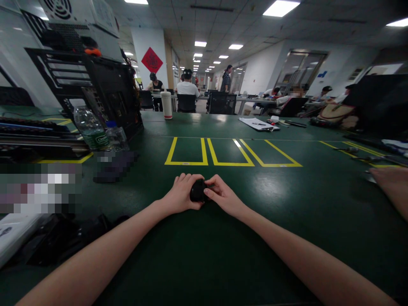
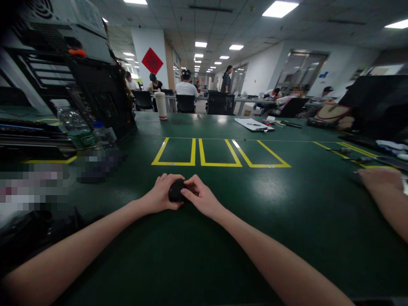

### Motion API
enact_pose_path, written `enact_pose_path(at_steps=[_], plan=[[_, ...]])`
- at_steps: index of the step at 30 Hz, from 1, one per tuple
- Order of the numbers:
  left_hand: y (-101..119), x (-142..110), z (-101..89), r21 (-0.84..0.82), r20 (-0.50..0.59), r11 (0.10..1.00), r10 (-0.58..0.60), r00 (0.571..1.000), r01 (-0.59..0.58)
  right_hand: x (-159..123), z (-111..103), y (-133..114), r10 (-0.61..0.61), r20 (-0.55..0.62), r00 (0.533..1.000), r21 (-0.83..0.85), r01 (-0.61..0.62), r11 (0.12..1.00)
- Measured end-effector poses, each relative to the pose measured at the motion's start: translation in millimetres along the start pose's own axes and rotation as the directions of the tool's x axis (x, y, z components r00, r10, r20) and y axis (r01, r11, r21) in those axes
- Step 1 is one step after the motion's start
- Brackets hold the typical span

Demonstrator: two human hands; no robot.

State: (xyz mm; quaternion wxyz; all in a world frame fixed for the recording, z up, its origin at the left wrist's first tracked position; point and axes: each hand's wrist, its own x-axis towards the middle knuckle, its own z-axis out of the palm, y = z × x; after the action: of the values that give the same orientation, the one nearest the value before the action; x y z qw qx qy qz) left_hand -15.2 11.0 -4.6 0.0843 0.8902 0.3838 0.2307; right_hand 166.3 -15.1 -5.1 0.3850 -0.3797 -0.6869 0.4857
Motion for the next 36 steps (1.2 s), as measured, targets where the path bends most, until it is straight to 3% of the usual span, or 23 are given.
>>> enact_pose_path(at_steps=[5,10,20,28,36], plan=[[-0.8,0.0,0.0,-0.027,0.011,1.0,0.004,1.0,-0.004,0.5,-1.1,-2.9,0.033,0.003,0.999,-0.052,-0.033,0.998],[0.5,0.1,-0.5,-0.022,0.004,1.0,0.013,1.0,-0.012,-2.1,-4.2,-4.3,0.01,0.076,0.997,0.023,-0.012,1.0],[1.1,-0.2,-1.8,-0.029,0.018,1.0,-0.013,1.0,0.013,1.9,-0.8,0.9,0.018,-0.018,1.0,-0.017,-0.019,1.0],[1.1,0.4,0.3,-0.019,0.0,1.0,-0.002,1.0,0.002,0.3,-4.0,-1.2,0.003,0.067,0.998,0.058,-0.007,0.998],[0.6,0.3,-1.1,-0.036,0.02,0.999,-0.011,1.0,0.012,2.0,-1.8,1.1,0.014,0.003,1.0,0.059,-0.014,0.998]])
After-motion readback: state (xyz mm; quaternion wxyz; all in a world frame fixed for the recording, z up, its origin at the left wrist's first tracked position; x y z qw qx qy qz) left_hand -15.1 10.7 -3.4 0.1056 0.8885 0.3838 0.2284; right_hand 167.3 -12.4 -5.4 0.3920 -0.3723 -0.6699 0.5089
